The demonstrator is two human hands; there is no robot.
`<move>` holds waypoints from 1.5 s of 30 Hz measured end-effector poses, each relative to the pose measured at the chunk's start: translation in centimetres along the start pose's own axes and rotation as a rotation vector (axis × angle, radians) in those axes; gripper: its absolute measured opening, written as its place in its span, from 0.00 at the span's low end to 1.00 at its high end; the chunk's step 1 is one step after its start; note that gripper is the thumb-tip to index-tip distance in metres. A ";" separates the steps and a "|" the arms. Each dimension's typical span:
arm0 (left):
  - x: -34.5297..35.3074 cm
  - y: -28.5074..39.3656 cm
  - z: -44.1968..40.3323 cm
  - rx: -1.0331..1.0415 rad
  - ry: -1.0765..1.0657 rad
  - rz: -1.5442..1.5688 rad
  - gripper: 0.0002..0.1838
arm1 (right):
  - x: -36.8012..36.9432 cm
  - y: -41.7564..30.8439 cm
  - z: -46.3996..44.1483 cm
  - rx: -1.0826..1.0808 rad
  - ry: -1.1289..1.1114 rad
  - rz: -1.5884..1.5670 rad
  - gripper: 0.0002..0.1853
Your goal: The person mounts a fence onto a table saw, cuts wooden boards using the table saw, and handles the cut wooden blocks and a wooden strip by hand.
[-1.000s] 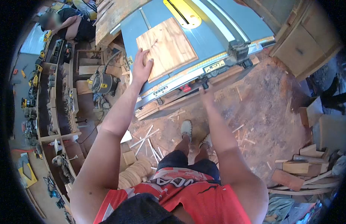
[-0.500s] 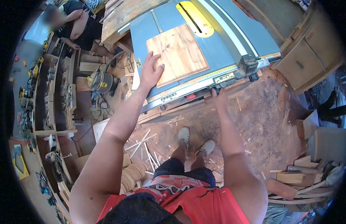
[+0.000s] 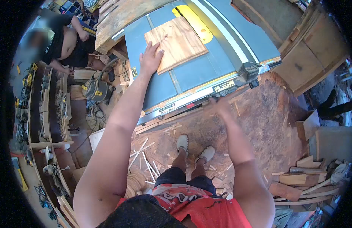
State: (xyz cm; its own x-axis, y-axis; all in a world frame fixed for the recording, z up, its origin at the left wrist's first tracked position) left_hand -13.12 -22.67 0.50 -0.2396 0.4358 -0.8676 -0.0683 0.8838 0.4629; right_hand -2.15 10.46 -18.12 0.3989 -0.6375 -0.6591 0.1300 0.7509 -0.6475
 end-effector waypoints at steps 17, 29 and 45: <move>-0.1 -1.2 -0.8 0.093 0.049 0.065 0.22 | -1.9 -3.6 2.5 0.168 -0.149 0.064 0.26; -0.7 -1.0 -0.6 0.031 0.049 0.095 0.23 | 6.9 0.4 -1.4 0.054 -0.124 0.015 0.25; -1.1 0.2 0.0 0.045 -0.013 0.056 0.28 | -1.7 9.5 1.0 0.416 0.150 -0.845 0.16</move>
State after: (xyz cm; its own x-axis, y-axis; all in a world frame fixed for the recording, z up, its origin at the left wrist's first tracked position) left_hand -12.92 -22.97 1.56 -0.2294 0.4865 -0.8430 -0.0115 0.8647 0.5022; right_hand -0.71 18.85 -22.79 -0.0918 -0.9911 -0.0962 0.6459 0.0143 -0.7633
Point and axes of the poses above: each hand's wrist, its own z-axis away from the middle knuckle, its own x-axis out of the palm, y = z × x, the point moved 6 cm from there along -z, towards the middle knuckle, and after that the axes turned 3 degrees about -y, right-handed, at the moved point
